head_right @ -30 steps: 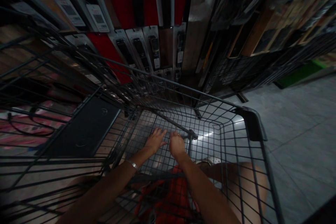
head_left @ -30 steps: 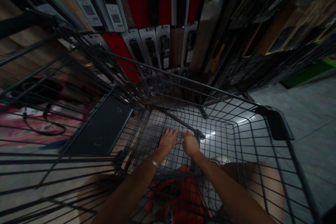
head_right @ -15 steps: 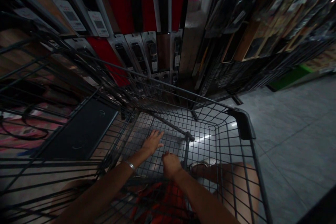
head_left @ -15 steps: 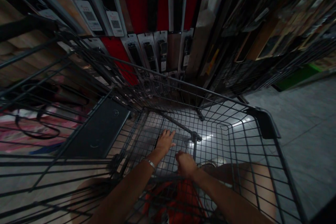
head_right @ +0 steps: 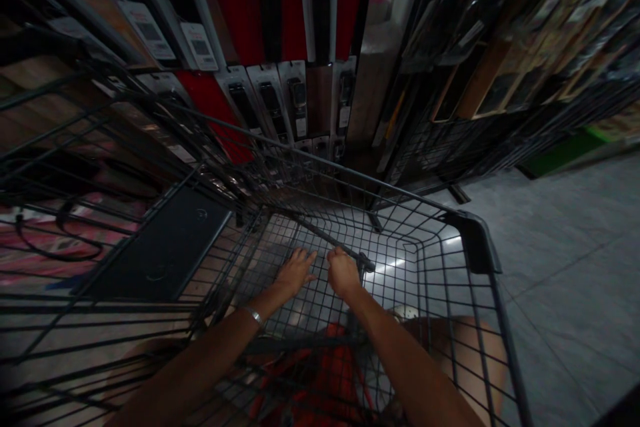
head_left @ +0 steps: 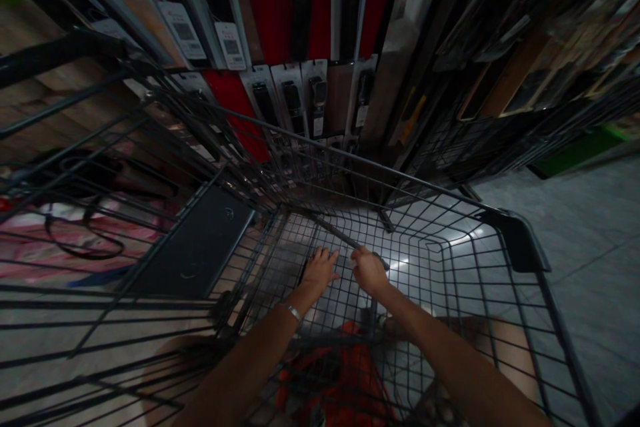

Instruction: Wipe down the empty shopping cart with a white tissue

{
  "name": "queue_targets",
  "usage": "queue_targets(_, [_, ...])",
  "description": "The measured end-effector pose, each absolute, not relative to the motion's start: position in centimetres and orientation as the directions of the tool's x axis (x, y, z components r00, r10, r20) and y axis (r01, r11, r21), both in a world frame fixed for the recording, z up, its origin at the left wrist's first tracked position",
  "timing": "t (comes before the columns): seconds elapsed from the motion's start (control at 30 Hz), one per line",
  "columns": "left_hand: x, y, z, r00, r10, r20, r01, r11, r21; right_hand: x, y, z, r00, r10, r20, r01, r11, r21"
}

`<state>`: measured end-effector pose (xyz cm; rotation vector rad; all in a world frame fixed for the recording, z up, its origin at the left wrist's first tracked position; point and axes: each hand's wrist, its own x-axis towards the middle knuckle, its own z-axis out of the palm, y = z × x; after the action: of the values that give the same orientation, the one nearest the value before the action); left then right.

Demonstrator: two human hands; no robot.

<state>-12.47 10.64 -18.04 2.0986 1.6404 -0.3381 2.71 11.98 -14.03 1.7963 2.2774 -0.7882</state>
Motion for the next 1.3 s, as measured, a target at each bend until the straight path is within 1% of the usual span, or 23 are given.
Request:
queue_targets(0.2, [-12.6, 10.5, -18.5, 0.267, 0.854, -0.447, 0.959, -0.192, 0.207, 2.3, 14.1, -15.5, -0.188, 0.923, -0.336, 0.964, 0.107, -0.244])
queue_targets(0.37, [-12.6, 10.5, -18.5, 0.283, 0.860, -0.426, 0.956, -0.215, 0.201, 1.0, 14.3, -16.1, -0.232, 0.911, -0.341, 0.964, 0.168, -0.209])
queue_targets(0.47, [-12.6, 10.5, -18.6, 0.284, 0.861, -0.423, 0.955, -0.213, 0.207, 0.4, 13.7, -16.2, -0.251, 0.898, -0.361, 0.958, 0.176, -0.228])
queue_targets(0.63, [-12.6, 10.5, -18.8, 0.272, 0.855, -0.442, 0.956, -0.187, 0.225, -0.1, 11.4, -16.6, -0.351, 0.847, -0.399, 0.926, 0.250, -0.284])
queue_targets(0.77, [-12.6, 10.5, -18.7, 0.272, 0.846, -0.459, 0.956, -0.184, 0.228, 0.0, 9.7, -16.7, -0.344, 0.853, -0.391, 0.919, 0.222, -0.325])
queue_targets(0.9, [-12.5, 10.6, -18.5, 0.266, 0.836, -0.480, 0.960, -0.184, 0.212, 0.2, 8.7, -16.4, -0.357, 0.817, -0.454, 0.914, 0.203, -0.352])
queue_targets(1.03, [-12.5, 10.6, -18.4, 0.268, 0.842, -0.467, 0.961, -0.197, 0.196, 0.2, 7.5, -15.9, -0.378, 0.789, -0.484, 0.904, 0.204, -0.375])
queue_targets(1.2, [-12.5, 10.6, -18.3, 0.262, 0.839, -0.477, 0.962, -0.188, 0.198, 0.3, 6.2, -15.5, -0.437, 0.752, -0.493, 0.882, 0.251, -0.398])
queue_targets(1.3, [-12.5, 10.6, -18.2, 0.263, 0.835, -0.483, 0.961, -0.182, 0.209, 0.3, 5.8, -15.4, -0.479, 0.698, -0.532, 0.870, 0.299, -0.392])
